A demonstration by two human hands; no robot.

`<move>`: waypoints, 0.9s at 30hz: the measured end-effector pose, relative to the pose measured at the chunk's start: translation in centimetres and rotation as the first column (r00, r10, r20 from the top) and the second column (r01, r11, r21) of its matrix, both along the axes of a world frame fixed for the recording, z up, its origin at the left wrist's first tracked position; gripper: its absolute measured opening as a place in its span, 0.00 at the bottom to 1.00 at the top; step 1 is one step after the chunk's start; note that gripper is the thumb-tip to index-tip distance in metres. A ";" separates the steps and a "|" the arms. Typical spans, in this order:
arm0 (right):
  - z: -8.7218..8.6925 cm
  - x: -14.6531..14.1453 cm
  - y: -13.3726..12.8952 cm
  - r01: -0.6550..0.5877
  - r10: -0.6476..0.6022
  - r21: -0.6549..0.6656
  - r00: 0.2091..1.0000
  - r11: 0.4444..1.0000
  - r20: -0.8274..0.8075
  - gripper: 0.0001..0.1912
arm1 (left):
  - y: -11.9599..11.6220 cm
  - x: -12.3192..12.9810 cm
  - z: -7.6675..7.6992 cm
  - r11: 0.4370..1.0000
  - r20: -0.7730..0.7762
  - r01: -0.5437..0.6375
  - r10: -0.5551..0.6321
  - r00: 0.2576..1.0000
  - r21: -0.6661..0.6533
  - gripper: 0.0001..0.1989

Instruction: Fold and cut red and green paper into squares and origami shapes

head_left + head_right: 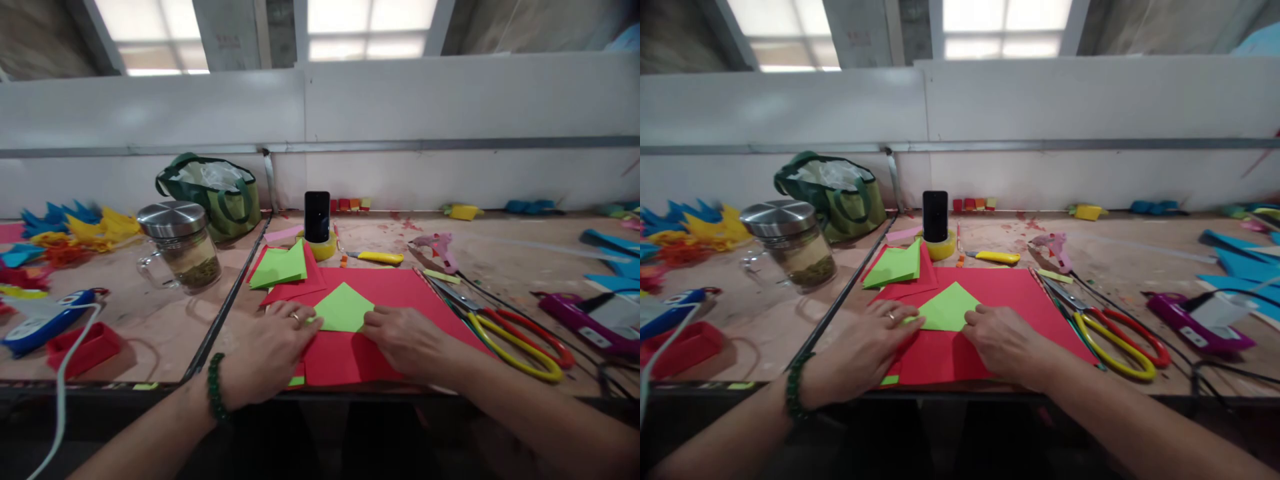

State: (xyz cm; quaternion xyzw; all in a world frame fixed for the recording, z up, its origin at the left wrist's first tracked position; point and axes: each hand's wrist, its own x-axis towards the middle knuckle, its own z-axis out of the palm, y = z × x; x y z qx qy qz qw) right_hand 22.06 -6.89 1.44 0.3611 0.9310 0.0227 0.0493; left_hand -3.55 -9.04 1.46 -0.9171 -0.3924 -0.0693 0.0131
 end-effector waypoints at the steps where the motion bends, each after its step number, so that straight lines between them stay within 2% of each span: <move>1: 0.1 -0.3 0.1 -0.004 0.004 0.007 1.000 1.000 0.002 0.10 | -0.1 0.6 -0.2 0.998 -0.002 0.040 -0.040 0.999 -0.051 0.21; 4: 0.1 -1.1 0.2 -0.067 0.067 0.005 0.997 0.998 -0.023 0.10 | -0.3 1.8 -0.7 0.992 0.011 0.053 -0.052 0.999 -0.118 0.20; 7: -0.2 -1.4 0.4 -0.147 0.146 -0.015 0.987 0.989 -0.072 0.12 | -0.5 2.2 -0.9 0.995 0.001 0.030 -0.030 1.000 -0.092 0.18; 10: -0.8 -0.5 0.5 -0.137 0.133 -0.029 0.984 0.990 -0.120 0.13 | -0.7 1.8 -0.9 0.996 -0.005 0.018 -0.018 1.000 -0.084 0.18; 13: -1.3 1.6 0.2 -0.105 0.100 -0.020 0.981 0.994 -0.164 0.17 | -1.2 0.7 -1.1 0.995 -0.001 -0.045 0.045 0.999 -0.090 0.16; 19: -2.2 5.7 -0.5 -0.080 0.110 0.138 0.967 0.987 -0.228 0.20 | -1.9 -0.9 -1.6 0.988 -0.001 -0.141 0.142 0.990 -0.063 0.19; 23: -2.8 7.1 -1.1 -0.127 0.176 0.250 0.967 0.960 -0.182 0.19 | -2.3 -0.7 -1.9 0.984 -0.027 -0.171 0.170 0.985 -0.047 0.22; 27: -3.1 8.2 -2.1 -0.101 0.161 0.301 0.970 0.948 -0.183 0.20 | -2.7 -0.8 -2.1 0.983 0.001 -0.178 0.178 0.984 -0.044 0.23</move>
